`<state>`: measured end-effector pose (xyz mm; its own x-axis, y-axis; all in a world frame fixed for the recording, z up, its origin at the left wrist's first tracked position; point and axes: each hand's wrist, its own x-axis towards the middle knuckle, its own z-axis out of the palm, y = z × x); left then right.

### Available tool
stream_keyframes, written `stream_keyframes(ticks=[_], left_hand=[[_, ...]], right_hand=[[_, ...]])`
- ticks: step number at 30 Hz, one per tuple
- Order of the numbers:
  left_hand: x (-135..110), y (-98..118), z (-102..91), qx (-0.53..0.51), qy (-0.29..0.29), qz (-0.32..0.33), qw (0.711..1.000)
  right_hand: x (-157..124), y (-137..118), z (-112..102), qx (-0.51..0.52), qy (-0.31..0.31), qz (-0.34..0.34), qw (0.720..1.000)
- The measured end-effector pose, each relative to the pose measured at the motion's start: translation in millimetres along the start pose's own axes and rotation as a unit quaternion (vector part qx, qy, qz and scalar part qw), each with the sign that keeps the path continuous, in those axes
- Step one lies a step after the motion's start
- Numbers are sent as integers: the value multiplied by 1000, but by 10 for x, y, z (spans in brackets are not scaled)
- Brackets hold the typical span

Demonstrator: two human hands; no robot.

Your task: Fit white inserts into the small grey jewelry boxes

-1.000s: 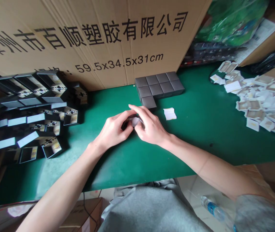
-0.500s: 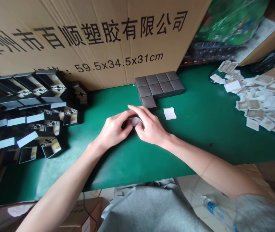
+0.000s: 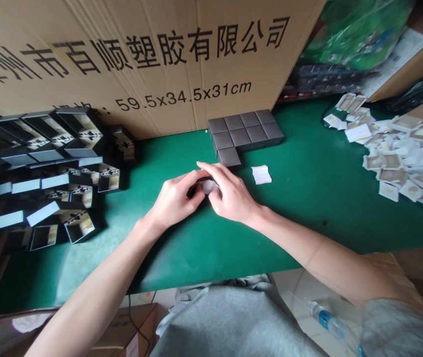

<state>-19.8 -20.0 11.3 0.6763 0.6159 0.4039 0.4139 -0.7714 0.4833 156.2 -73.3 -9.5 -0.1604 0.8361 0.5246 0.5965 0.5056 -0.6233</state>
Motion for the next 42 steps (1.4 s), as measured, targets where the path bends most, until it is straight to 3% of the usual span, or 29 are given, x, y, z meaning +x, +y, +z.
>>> stream_keyframes(ticks=[42], left_hand=[[-11, -4, -5, -1, -9, -9, 1000]], right_hand=[[-3, 20, 16, 6, 3, -9, 1000]])
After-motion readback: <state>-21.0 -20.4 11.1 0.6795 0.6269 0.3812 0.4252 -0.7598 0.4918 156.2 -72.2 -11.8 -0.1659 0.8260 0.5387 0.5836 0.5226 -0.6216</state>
